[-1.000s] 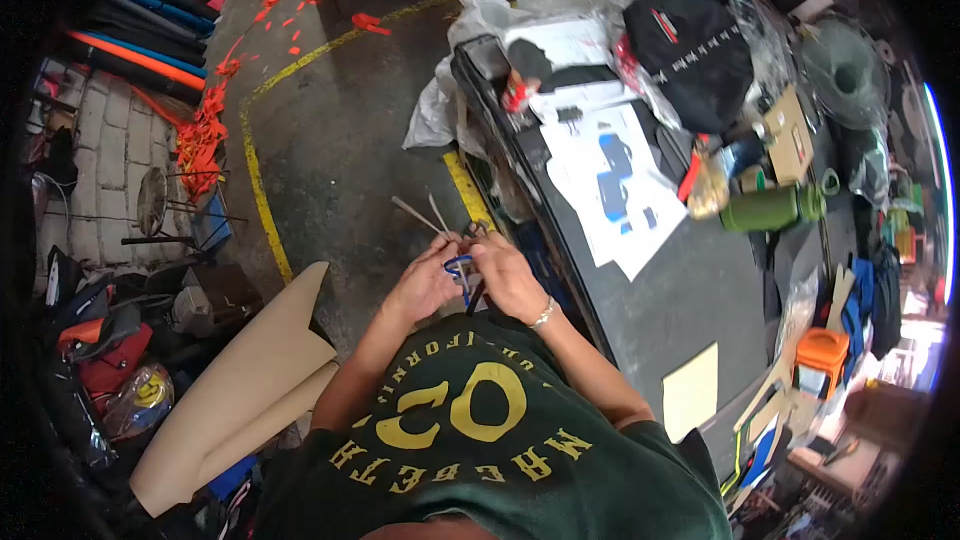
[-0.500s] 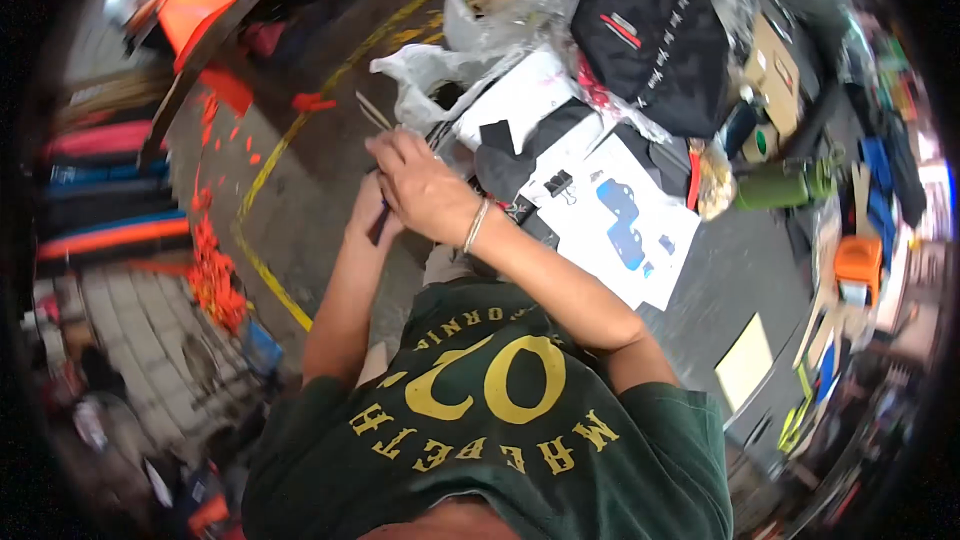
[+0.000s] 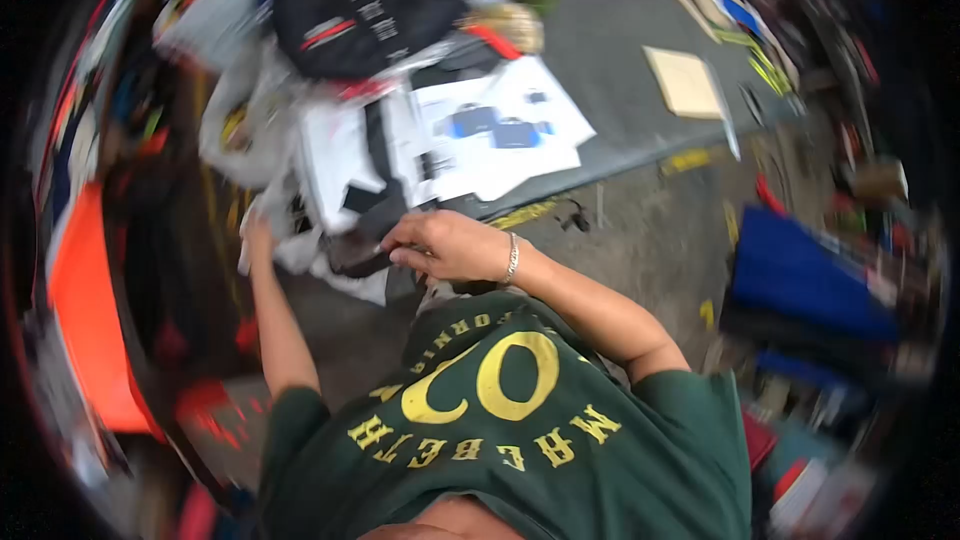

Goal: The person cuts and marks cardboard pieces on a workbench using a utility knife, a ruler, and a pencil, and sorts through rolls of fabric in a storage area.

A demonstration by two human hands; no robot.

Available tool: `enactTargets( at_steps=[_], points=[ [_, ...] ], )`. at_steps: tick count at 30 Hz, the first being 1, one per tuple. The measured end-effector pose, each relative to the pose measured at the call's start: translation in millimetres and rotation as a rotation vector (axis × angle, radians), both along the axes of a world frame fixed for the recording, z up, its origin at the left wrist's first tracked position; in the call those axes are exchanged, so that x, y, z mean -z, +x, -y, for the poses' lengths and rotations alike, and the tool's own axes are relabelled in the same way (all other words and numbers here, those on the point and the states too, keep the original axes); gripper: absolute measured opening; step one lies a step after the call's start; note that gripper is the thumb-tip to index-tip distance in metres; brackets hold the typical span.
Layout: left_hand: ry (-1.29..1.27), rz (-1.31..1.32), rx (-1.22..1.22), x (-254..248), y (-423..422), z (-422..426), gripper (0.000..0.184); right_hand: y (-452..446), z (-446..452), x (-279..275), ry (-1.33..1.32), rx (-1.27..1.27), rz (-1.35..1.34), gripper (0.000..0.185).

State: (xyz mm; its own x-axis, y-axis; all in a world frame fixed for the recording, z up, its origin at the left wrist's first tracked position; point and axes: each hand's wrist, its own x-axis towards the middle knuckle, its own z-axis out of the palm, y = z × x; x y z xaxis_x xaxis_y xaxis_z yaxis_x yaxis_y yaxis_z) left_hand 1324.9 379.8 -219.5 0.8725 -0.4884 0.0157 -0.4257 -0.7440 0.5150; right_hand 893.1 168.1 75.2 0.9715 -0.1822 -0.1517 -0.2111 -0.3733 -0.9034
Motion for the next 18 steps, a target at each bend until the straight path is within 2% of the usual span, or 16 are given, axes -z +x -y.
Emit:
enactTargets(
  at_steps=[1, 2, 3, 5, 9, 11, 13, 16, 18],
  points=[
    [-0.022, -0.031, -0.053, -7, 6, 1, 0.048, -23, 9, 4, 0.002, 0.073, 0.007, 0.027],
    [-0.342, -0.323, -0.042, -12, 14, -5, 0.051, -46, 15, 11, 0.002, 0.172, -0.018, 0.028],
    [-0.316, -0.192, -0.014, -47, -3, 1, 0.046, -68, 21, 19, 0.005, 0.252, -0.036, 0.029],
    [-0.477, -0.227, -0.048, -140, -71, 38, 0.041, -110, 30, 34, 0.073, 0.395, -0.045, 0.031],
    [-0.661, -0.184, 0.153, -207, -180, 104, 0.032, -185, 51, 45, 0.062, 0.487, -0.036, 0.032],
    [-0.765, -0.342, 0.254, -237, -269, 153, 0.031, -230, 62, 50, 0.009, 0.483, 0.009, 0.031],
    [-0.792, -0.495, 0.363, -238, -351, 201, 0.032, -283, 69, 46, -0.04, 0.51, 0.032, 0.031],
    [-0.822, -0.979, 0.428, -202, -480, 269, 0.041, -381, 72, 39, -0.076, 0.579, 0.048, 0.033],
    [-0.728, -1.292, 0.495, -186, -561, 308, 0.05, -454, 71, 62, -0.174, 0.669, 0.095, 0.033]
  ],
)
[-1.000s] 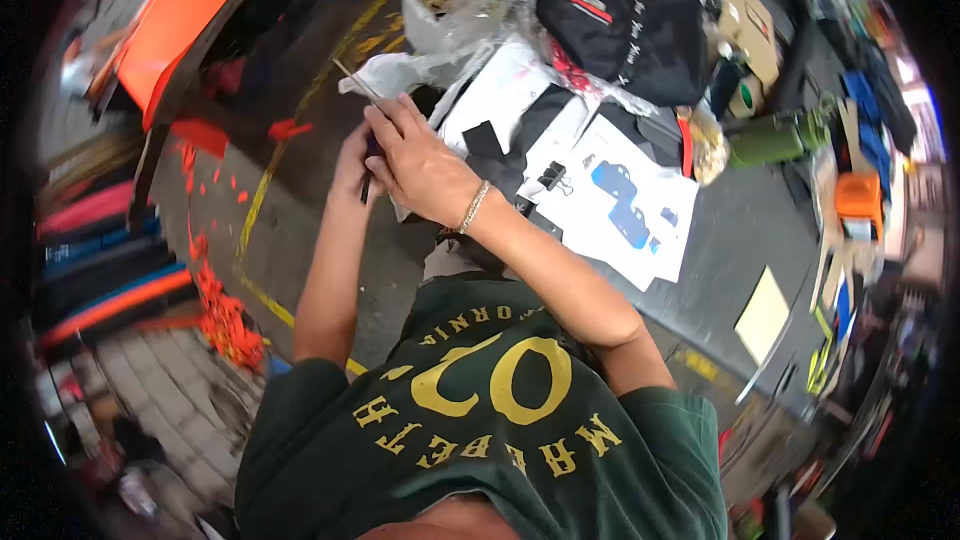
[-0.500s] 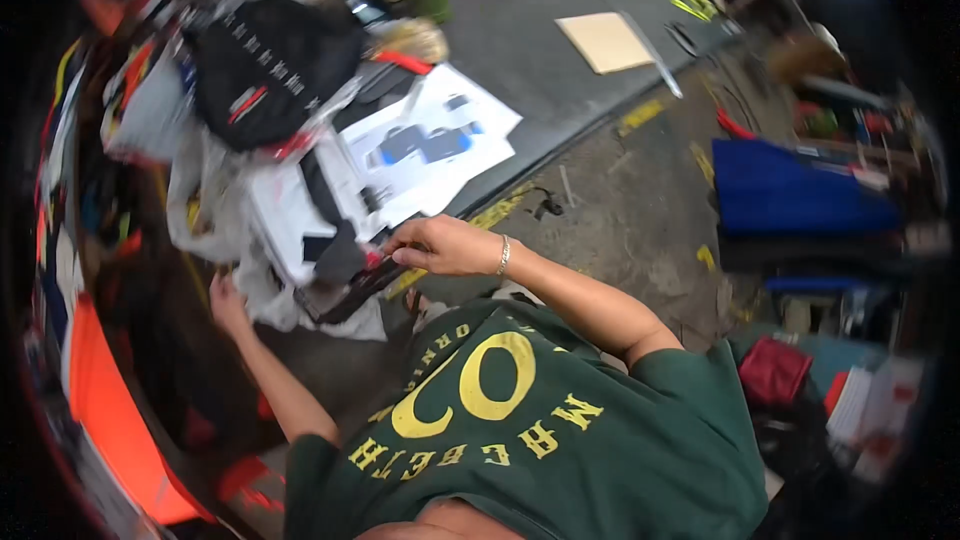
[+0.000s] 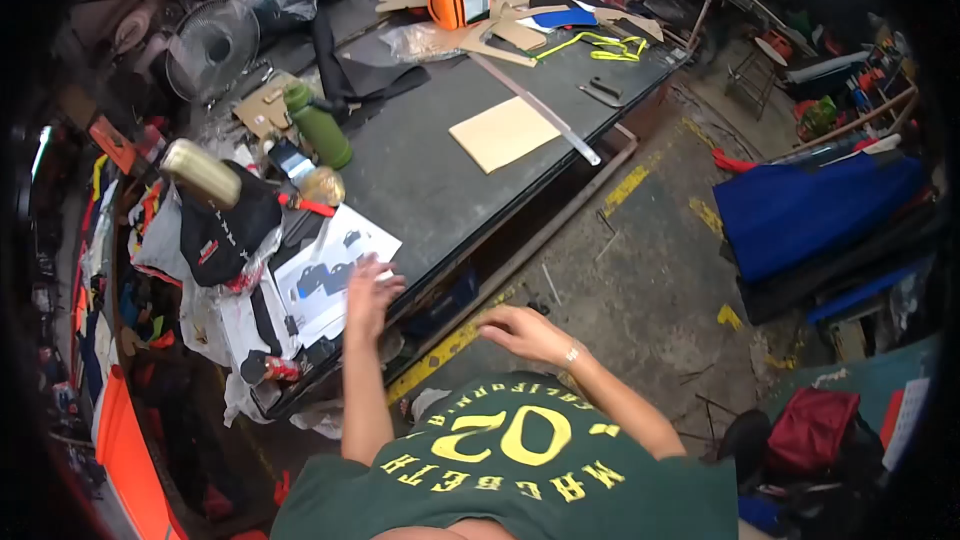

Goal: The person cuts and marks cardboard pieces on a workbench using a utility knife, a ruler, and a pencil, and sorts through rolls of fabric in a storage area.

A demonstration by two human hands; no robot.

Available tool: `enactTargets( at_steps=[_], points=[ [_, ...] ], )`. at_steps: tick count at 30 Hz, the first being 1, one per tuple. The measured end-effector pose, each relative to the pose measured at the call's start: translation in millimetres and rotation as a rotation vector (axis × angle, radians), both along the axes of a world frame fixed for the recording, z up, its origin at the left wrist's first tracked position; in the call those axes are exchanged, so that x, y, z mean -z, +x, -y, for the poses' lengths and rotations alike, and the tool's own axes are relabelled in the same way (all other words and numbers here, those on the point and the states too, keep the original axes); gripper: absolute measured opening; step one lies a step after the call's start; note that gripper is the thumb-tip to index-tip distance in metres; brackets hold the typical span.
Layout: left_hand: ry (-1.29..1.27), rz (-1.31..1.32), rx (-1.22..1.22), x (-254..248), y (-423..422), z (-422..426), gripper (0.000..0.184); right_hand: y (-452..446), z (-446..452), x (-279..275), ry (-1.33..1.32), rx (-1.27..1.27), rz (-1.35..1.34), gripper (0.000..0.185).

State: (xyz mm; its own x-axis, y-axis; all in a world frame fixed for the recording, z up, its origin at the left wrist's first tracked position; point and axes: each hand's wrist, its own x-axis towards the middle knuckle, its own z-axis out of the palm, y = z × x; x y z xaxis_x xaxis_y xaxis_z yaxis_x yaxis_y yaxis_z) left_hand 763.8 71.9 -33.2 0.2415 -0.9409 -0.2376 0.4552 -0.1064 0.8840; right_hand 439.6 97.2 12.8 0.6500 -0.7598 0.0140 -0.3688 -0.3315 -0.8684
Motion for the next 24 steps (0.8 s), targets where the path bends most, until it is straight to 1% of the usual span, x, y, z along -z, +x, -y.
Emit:
enactTargets(
  at_steps=[2, 4, 6, 7, 9, 11, 12, 14, 15, 16, 17, 19, 20, 21, 23, 24],
  points=[
    [0.084, -0.078, 0.18, 13, -62, 32, 0.057, -67, -7, -1, 0.246, 0.192, -0.027, 0.033],
    [0.176, -0.078, 0.293, 20, -105, 66, 0.062, -122, -8, 17, 0.301, 0.29, -0.012, 0.032],
    [0.208, -0.093, 0.315, 19, -134, 95, 0.06, -163, 4, 43, 0.343, 0.362, 0.041, 0.031],
    [0.22, -0.121, 0.334, 20, -140, 109, 0.059, -174, 16, 46, 0.42, 0.396, 0.079, 0.03],
    [0.238, -0.129, 0.34, 24, -146, 141, 0.048, -191, 41, 45, 0.332, 0.433, 0.083, 0.03],
    [0.285, -0.088, 0.295, 18, -147, 177, 0.047, -202, 72, 57, 0.323, 0.473, 0.104, 0.03],
    [0.287, -0.054, 0.271, 20, -144, 196, 0.048, -205, 90, 56, 0.39, 0.49, 0.095, 0.03],
    [0.286, 0.03, 0.224, 30, -138, 239, 0.053, -209, 125, 49, 0.34, 0.503, 0.101, 0.029],
    [0.302, 0.05, 0.212, 43, -132, 263, 0.056, -211, 146, 49, 0.311, 0.515, 0.1, 0.029],
    [0.319, 0.061, 0.176, 51, -129, 285, 0.059, -215, 169, 53, 0.274, 0.511, 0.027, 0.028],
    [0.332, 0.068, 0.143, 60, -128, 307, 0.061, -219, 192, 60, 0.203, 0.528, 0.029, 0.027],
    [0.36, 0.069, 0.078, 63, -135, 342, 0.066, -228, 239, 79, 0.06, 0.56, 0.011, 0.026],
    [0.343, 0.042, 0.057, 65, -137, 355, 0.071, -233, 264, 83, 0.08, 0.595, -0.021, 0.03],
    [0.386, 0.042, 0.056, 74, -132, 368, 0.078, -237, 287, 91, -0.04, 0.64, -0.075, 0.032],
    [0.484, 0.176, 0.002, 51, -152, 380, 0.082, -243, 337, 109, -0.285, 0.705, -0.174, 0.038],
    [0.517, 0.299, -0.012, 38, -164, 386, 0.085, -243, 360, 108, -0.329, 0.668, -0.214, 0.049]
  ],
)
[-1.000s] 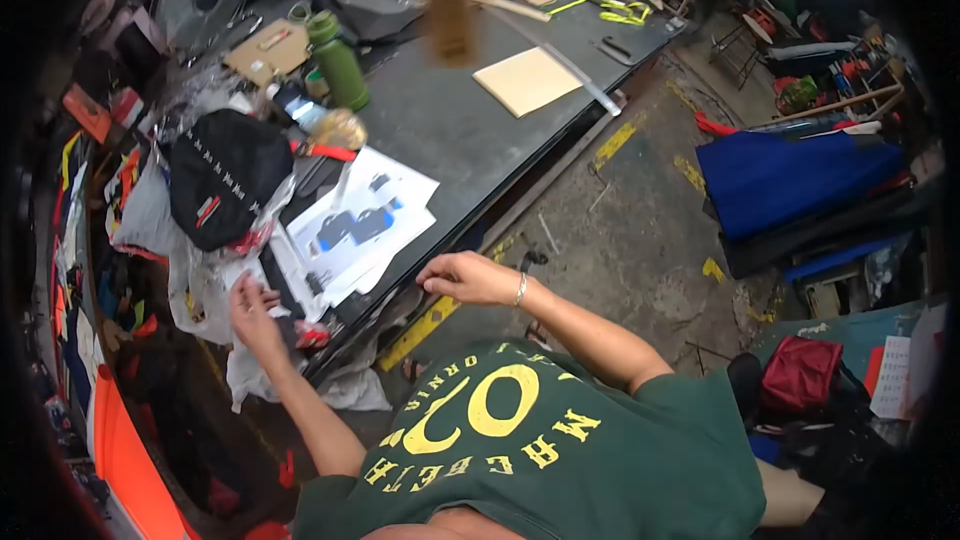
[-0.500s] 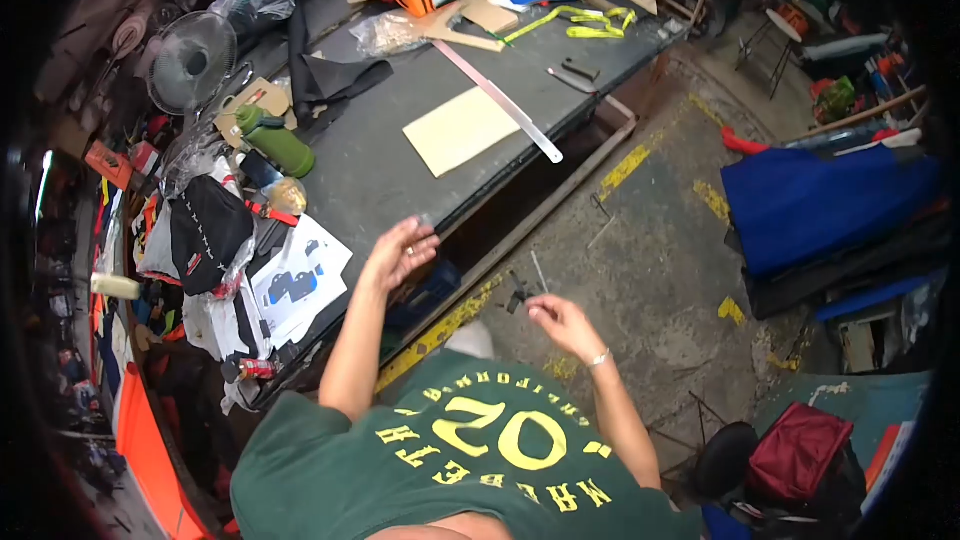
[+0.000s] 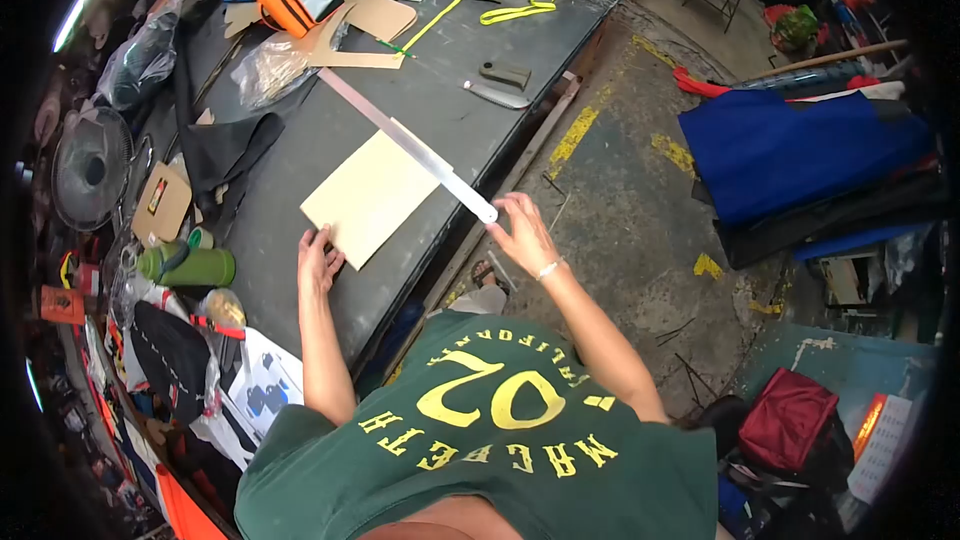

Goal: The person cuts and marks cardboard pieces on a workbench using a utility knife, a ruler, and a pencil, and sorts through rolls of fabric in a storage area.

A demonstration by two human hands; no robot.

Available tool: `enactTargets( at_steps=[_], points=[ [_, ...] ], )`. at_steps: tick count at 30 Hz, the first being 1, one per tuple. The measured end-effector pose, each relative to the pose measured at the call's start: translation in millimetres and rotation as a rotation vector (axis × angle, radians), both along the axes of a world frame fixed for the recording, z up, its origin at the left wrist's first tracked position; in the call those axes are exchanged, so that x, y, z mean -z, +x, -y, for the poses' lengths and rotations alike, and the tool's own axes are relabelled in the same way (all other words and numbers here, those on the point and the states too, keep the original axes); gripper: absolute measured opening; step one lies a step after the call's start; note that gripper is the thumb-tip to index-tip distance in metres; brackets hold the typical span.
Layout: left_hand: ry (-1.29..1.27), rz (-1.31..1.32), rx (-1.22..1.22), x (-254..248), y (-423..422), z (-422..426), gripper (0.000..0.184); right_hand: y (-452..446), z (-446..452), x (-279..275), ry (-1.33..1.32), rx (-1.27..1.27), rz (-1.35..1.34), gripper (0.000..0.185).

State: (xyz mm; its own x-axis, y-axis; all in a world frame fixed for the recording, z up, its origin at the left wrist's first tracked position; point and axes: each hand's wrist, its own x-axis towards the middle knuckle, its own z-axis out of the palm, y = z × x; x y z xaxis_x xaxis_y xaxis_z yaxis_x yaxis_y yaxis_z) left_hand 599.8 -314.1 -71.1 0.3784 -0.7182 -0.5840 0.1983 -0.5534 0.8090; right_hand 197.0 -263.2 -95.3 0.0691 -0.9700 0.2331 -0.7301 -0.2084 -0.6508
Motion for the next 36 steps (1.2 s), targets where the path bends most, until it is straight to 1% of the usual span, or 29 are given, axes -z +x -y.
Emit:
enactTargets(
  at_steps=[1, 2, 3, 4, 5, 7, 8, 10, 11, 12, 13, 14, 15, 17, 20, 22, 23, 24, 25, 27, 28, 29, 30, 31, 32, 34, 36],
  points=[
    [-0.007, 0.072, 0.052, 14, 6, 13, 0.08, 5, 21, -4, 0.116, -0.008, 0.03, 0.052],
    [-0.039, 0.047, 0.052, 28, 10, 19, 0.074, 11, 39, -8, 0.234, -0.017, 0.067, 0.056],
    [-0.077, 0.021, 0.052, 32, 6, 24, 0.069, 19, 55, -10, 0.344, -0.027, 0.103, 0.06],
    [-0.146, 0.128, 0.096, 34, 2, 29, 0.055, 25, 72, -6, 0.535, -0.036, 0.126, 0.071],
    [-0.219, 0.158, 0.12, 36, -1, 31, 0.051, 32, 82, 6, 0.469, -0.068, 0.14, 0.072],
    [-0.311, 0.099, 0.103, 24, -13, 37, 0.045, 41, 99, 4, 0.597, -0.063, 0.091, 0.065],
    [-0.291, 0.193, 0.132, 15, -14, 38, 0.043, 39, 106, 0, 0.565, -0.053, 0.085, 0.05],
    [-0.255, 0.387, 0.189, -13, -11, 45, 0.038, 13, 137, -26, 0.536, -0.031, -0.015, 0.041],
    [-0.183, 0.435, 0.178, -37, -12, 47, 0.033, -8, 155, -37, 0.521, -0.023, -0.065, 0.037],
    [-0.215, 0.439, 0.132, -51, -11, 50, 0.034, -34, 174, -44, 0.427, -0.028, -0.075, 0.033],
    [-0.208, 0.507, 0.076, -60, -3, 53, 0.033, -66, 191, -47, 0.333, -0.03, -0.085, 0.03],
    [-0.348, 0.446, 0.004, -55, 11, 56, 0.027, -97, 207, -47, 0.295, -0.037, -0.061, 0.029],
    [-0.462, 0.382, -0.06, -55, 19, 60, 0.027, -129, 225, -44, 0.255, -0.046, -0.037, 0.029],
    [-0.582, 0.246, -0.203, -94, -16, 91, 0.036, -189, 259, -32, 0.165, -0.056, -0.072, 0.028],
    [-0.652, 0.022, -0.306, -100, -65, 153, 0.046, -260, 301, -32, 0.127, -0.098, -0.133, 0.024],
    [-0.62, -0.028, -0.353, -86, -105, 212, 0.051, -294, 324, -30, 0.12, -0.101, -0.124, 0.025],
    [-0.613, -0.075, -0.338, -76, -124, 242, 0.052, -311, 329, -28, 0.129, -0.104, -0.126, 0.025],
    [-0.61, -0.09, -0.342, -78, -151, 275, 0.051, -326, 332, -23, 0.158, -0.098, -0.128, 0.025],
    [-0.582, -0.112, -0.346, -66, -164, 306, 0.049, -342, 330, -20, 0.175, -0.103, -0.138, 0.025],
    [-0.549, -0.167, -0.362, -65, -199, 367, 0.047, -372, 327, -16, 0.2, -0.12, -0.157, 0.026],
    [-0.582, -0.198, -0.322, -50, -202, 399, 0.048, -386, 325, -14, 0.176, -0.136, -0.163, 0.026],
    [-0.575, -0.2, -0.313, -54, -217, 427, 0.048, -400, 319, -12, 0.152, -0.151, -0.167, 0.027],
    [-0.605, -0.228, -0.263, -44, -219, 456, 0.047, -412, 313, -11, 0.126, -0.164, -0.171, 0.028],
    [-0.609, -0.282, -0.247, -29, -216, 486, 0.046, -423, 307, -8, 0.167, -0.146, -0.17, 0.028],
    [-0.569, -0.292, -0.259, -47, -239, 507, 0.046, -433, 301, -3, 0.208, -0.125, -0.17, 0.029],
    [-0.557, -0.346, -0.264, -28, -239, 560, 0.037, -446, 292, 4, 0.339, -0.072, -0.156, 0.029],
    [-0.564, -0.346, -0.258, -22, -247, 602, 0.036, -443, 298, 4, 0.384, -0.034, -0.153, 0.028]
  ],
)
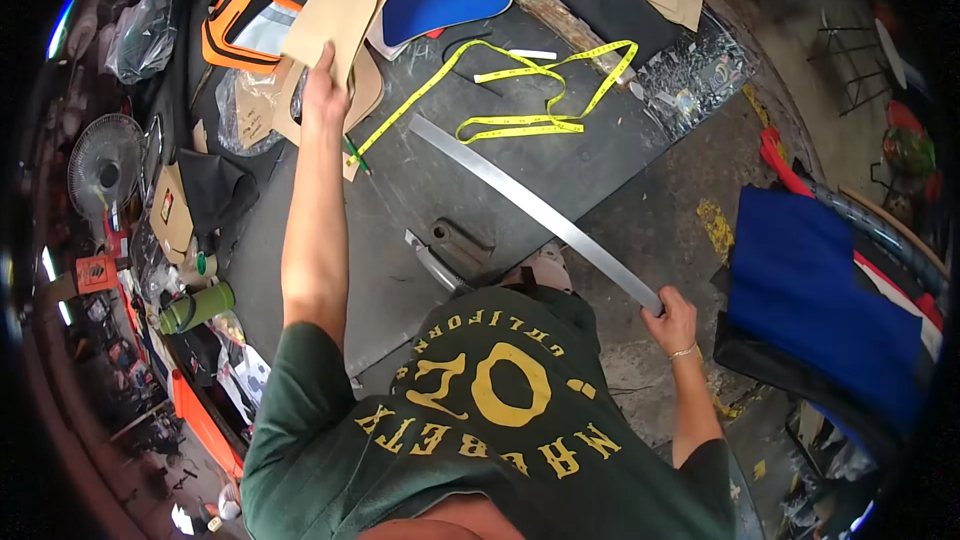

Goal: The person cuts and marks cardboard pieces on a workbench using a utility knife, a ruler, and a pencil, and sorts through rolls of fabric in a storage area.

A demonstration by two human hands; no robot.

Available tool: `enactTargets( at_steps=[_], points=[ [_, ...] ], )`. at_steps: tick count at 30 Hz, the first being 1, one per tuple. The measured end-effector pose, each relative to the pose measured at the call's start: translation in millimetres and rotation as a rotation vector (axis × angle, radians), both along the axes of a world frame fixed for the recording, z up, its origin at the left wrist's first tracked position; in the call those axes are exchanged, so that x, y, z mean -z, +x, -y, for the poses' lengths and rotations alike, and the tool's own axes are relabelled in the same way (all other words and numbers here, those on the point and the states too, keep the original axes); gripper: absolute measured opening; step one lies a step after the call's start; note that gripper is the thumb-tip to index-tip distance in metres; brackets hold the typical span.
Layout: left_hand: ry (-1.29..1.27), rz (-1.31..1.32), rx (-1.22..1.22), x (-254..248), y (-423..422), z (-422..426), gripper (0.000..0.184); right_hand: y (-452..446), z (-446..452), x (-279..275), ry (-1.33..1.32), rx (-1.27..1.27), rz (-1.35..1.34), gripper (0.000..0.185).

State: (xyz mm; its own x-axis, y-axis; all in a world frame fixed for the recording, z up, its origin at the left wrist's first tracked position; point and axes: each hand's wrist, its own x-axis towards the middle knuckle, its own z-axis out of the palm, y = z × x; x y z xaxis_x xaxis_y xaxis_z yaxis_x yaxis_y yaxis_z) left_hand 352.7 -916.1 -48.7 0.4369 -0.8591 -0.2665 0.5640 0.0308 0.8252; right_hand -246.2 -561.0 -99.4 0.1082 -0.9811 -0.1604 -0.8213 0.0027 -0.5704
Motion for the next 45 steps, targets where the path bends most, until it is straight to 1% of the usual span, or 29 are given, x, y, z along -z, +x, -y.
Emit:
enactTargets(
  at_steps=[3, 6, 9, 10, 11, 13, 15, 16, 17, 19, 21, 22, 23, 25, 26, 27, 29, 30, 31, 33, 34, 35, 37, 38, 41, 42, 43, 44, 45],
  points=[
    [0.061, -0.018, -0.01, 2, -13, 43, 0.032, 19, 13, 3, 0.012, 0.015, 0.033, 0.026],
    [0.065, -0.063, 0.047, 25, 2, 76, 0.046, 37, 38, 9, 0.003, 0.011, 0.08, 0.026],
    [0.039, -0.138, 0.055, 9, -11, 67, 0.07, 59, 67, -4, 0.005, -0.002, 0.167, 0.03],
    [0.157, 0.055, -0.033, -1, -29, 54, 0.092, 66, 79, -12, 0.003, -0.008, 0.205, 0.032],
    [0.53, 0.316, -0.096, 13, -20, 58, 0.093, 71, 91, -18, -0.108, -0.039, 0.186, 0.032],
    [0.383, 1.215, -0.225, 92, -2, 50, 0.081, 83, 116, -22, -0.336, -0.103, 0.152, 0.032],
    [0.266, 1.311, 0.054, 72, -50, 16, 0.05, 94, 139, -15, -0.311, -0.124, 0.238, 0.027],
    [0.344, 1.315, 0.142, 62, -74, 6, 0.044, 101, 152, -13, -0.299, -0.141, 0.28, 0.024],
    [0.421, 1.314, 0.224, 56, -93, 1, 0.04, 113, 168, -17, -0.206, -0.154, 0.348, 0.021],
    [0.474, 1.357, 0.24, 59, -111, -1, 0.034, 147, 202, -31, -0.02, -0.182, 0.48, 0.016],
    [0.439, 1.415, 0.306, 55, -117, -2, 0.032, 176, 237, -27, -0.127, -0.294, 0.482, 0.02],
    [0.369, 1.587, 0.284, 64, -115, -1, 0.027, 194, 256, -24, -0.215, -0.288, 0.475, 0.027],
    [0.35, 1.645, 0.334, 67, -112, -1, 0.023, 210, 272, -21, -0.3, -0.279, 0.471, 0.035],
    [0.386, 1.58, 0.239, 67, -104, 0, 0.025, 237, 298, -25, -0.167, -0.203, 0.418, 0.047],
    [0.344, 1.521, 0.132, 66, -92, -1, 0.026, 246, 307, -27, -0.102, -0.16, 0.387, 0.052],
    [0.299, 1.459, 0.029, 68, -74, -1, 0.027, 250, 315, -22, -0.112, -0.185, 0.353, 0.055],
    [0.319, 1.363, -0.136, 61, -31, -10, 0.023, 251, 324, -6, -0.128, -0.232, 0.278, 0.06],
    [0.441, 1.284, -0.188, 62, -3, -14, 0.022, 251, 325, -5, -0.14, -0.232, 0.199, 0.062],
    [0.469, 1.239, -0.239, 80, 34, -18, 0.022, 250, 325, -2, -0.15, -0.219, 0.187, 0.062],
    [0.473, 1.138, -0.19, 86, 81, -29, 0.02, 247, 326, 9, -0.166, -0.196, 0.16, 0.064],
    [0.526, 1.091, -0.161, 66, 77, -32, 0.021, 250, 326, 9, -0.233, -0.168, 0.182, 0.066],
    [0.576, 1.044, -0.13, 44, 73, -31, 0.021, 251, 327, 8, -0.175, -0.147, 0.169, 0.065],
    [0.265, 0.708, 0.028, 30, 66, -19, 0.028, 256, 330, -5, -0.061, -0.103, 0.142, 0.064],
    [0.11, 0.536, 0.107, 27, 62, -14, 0.032, 255, 332, 6, -0.2, -0.121, 0.175, 0.046],
    [0.131, 0.958, -0.009, 47, 92, -10, 0.052, 242, 340, 12, -0.246, -0.163, 0.306, 0.025],
    [0.317, 0.993, -0.016, 37, 100, -21, 0.061, 237, 341, 9, -0.264, -0.096, 0.394, 0.013],
    [0.499, 1.256, -0.14, 61, 134, -30, 0.065, 224, 342, 2, -0.267, -0.074, 0.414, 0.014],
    [0.733, 1.314, -0.24, 78, 163, -45, 0.074, 211, 344, 1, -0.286, -0.024, 0.434, 0.014],
    [1.006, 1.354, -0.344, 95, 186, -53, 0.076, 199, 346, 1, -0.302, 0.023, 0.457, 0.015]
  ],
)
